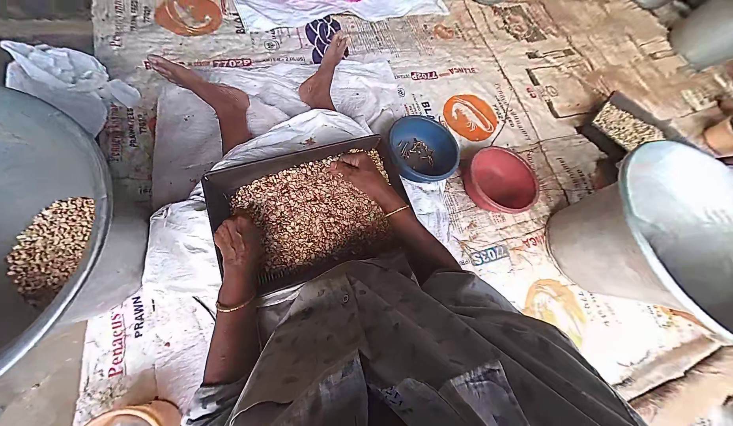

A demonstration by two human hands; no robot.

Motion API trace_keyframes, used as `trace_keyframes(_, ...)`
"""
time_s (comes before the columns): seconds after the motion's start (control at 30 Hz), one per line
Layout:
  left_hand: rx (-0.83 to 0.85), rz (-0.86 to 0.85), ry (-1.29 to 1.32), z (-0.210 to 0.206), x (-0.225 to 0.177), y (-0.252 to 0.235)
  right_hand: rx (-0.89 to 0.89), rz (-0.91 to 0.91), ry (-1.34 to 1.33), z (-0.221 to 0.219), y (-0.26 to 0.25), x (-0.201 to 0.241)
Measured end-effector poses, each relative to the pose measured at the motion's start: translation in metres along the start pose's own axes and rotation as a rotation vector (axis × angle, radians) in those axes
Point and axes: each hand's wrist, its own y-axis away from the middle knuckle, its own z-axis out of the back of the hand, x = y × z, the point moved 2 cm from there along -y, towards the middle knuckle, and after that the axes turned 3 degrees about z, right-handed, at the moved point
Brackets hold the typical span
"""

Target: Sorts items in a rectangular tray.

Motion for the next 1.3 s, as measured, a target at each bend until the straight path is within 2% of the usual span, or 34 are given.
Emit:
trace_keyframes(0.07, -0.027, -0.009, 0.01, 0.002, -0.001, -0.001, -0.177, 0.004, 0.042, 0.047, -0.004, -0.011)
trace_keyframes(0.17, -0.104, -0.016, 0.112, -0.004, 0.006, -0.007, -0.363, -0.065, 0.343, 0.128, -0.019, -0.034)
trace_keyframes(0.23, -0.109, 0.011, 0.213, -0.003, 0.01, -0.011, -0.31, -0.158, 0.504, 0.173, -0.025, -0.053)
trace_keyframes(0.33, -0.174, -0.05, 0.434, 0.0, 0.017, -0.014, -0.268, -0.201, 0.512, 0.207, -0.016, -0.08)
trace_keyframes(0.43, -0.268, -0.154, 0.625, -0.003, 0.027, -0.016, -0.204, -0.237, 0.498, 0.196, 0.006, -0.104)
trace_keyframes(0.53, -0.297, -0.173, 0.969, 0.001, 0.027, -0.016, -0.017, -0.415, 0.623, 0.162, 0.032, -0.135)
trace_keyframes(0.6, -0.191, -0.04, 1.257, 0.007, 0.016, -0.017, 0.028, -0.535, 0.815, 0.142, 0.048, -0.149)
trace_keyframes(0.63, -0.1, 0.04, 1.372, 0.01, 0.009, -0.017, -0.014, -0.519, 0.885, 0.135, 0.055, -0.161)
trace_keyframes(0.7, 0.065, 0.12, 1.503, 0.016, -0.012, -0.018, -0.143, -0.398, 0.942, 0.128, 0.067, -0.174)
trace_keyframes(0.77, 0.185, 0.102, 1.543, 0.023, -0.044, -0.019, -0.232, -0.254, 0.946, 0.129, 0.078, -0.171)
trace_keyframes(0.87, 0.373, -0.057, 1.48, 0.038, -0.105, -0.006, -0.253, -0.119, 0.952, 0.128, 0.107, -0.157)
trace_keyframes(1.03, 0.733, -0.567, 1.295, 0.047, -0.22, 0.038, -0.29, -0.068, 0.955, 0.116, 0.182, -0.132)
trace_keyframes(1.1, 0.817, -0.765, 1.199, 0.025, -0.285, 0.04, -0.334, -0.073, 0.932, 0.102, 0.213, -0.129)
trace_keyframes(1.17, 0.905, -0.93, 0.919, -0.003, -0.331, 0.044, -0.361, -0.111, 0.872, 0.088, 0.238, -0.128)
trace_keyframes(1.23, 0.799, -1.052, 0.576, -0.033, -0.351, 0.051, -0.398, -0.141, 0.849, 0.078, 0.253, -0.133)
trace_keyframes(1.3, 0.67, -1.093, 0.349, -0.049, -0.351, 0.059, -0.422, -0.146, 0.851, 0.075, 0.257, -0.136)
